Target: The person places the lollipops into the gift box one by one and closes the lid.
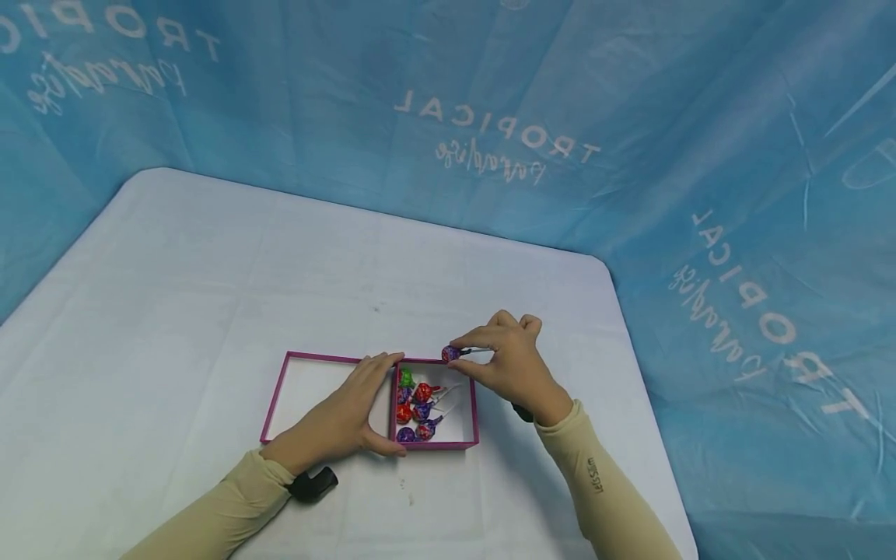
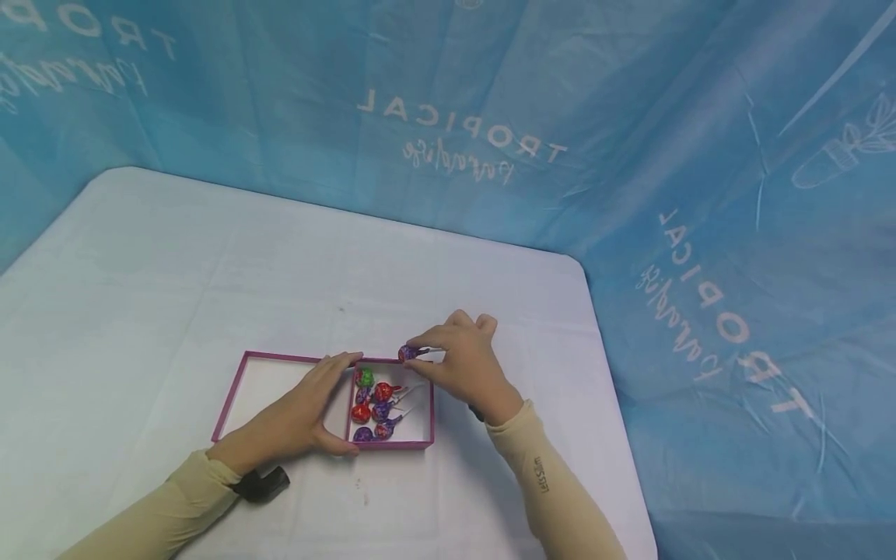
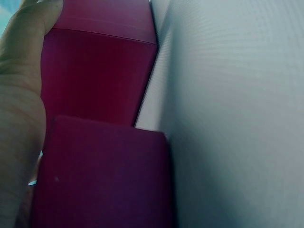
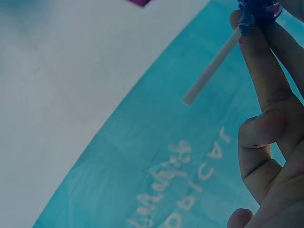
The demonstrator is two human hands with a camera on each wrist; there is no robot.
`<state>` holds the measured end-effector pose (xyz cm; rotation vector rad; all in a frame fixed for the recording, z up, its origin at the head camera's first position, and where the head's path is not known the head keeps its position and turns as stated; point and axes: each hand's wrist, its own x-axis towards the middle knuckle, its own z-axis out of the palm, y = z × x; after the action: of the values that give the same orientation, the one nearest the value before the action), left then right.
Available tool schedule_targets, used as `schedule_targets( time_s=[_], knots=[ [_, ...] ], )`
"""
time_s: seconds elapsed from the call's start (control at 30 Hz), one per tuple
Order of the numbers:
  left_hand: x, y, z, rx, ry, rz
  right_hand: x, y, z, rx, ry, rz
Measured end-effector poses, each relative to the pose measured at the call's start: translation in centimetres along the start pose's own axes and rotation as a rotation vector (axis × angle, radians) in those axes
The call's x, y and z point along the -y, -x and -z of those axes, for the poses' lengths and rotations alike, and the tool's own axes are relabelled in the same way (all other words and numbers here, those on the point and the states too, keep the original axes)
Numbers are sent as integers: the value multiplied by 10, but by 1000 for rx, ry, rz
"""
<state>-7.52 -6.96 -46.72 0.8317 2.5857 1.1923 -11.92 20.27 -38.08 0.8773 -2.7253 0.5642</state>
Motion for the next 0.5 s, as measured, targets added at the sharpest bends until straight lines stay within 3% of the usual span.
schedule_targets(
  time_s=[0.5],
  knots=[
    [0, 1, 2, -3, 17, -5, 20, -11, -13, 198, 122, 81]
  ],
)
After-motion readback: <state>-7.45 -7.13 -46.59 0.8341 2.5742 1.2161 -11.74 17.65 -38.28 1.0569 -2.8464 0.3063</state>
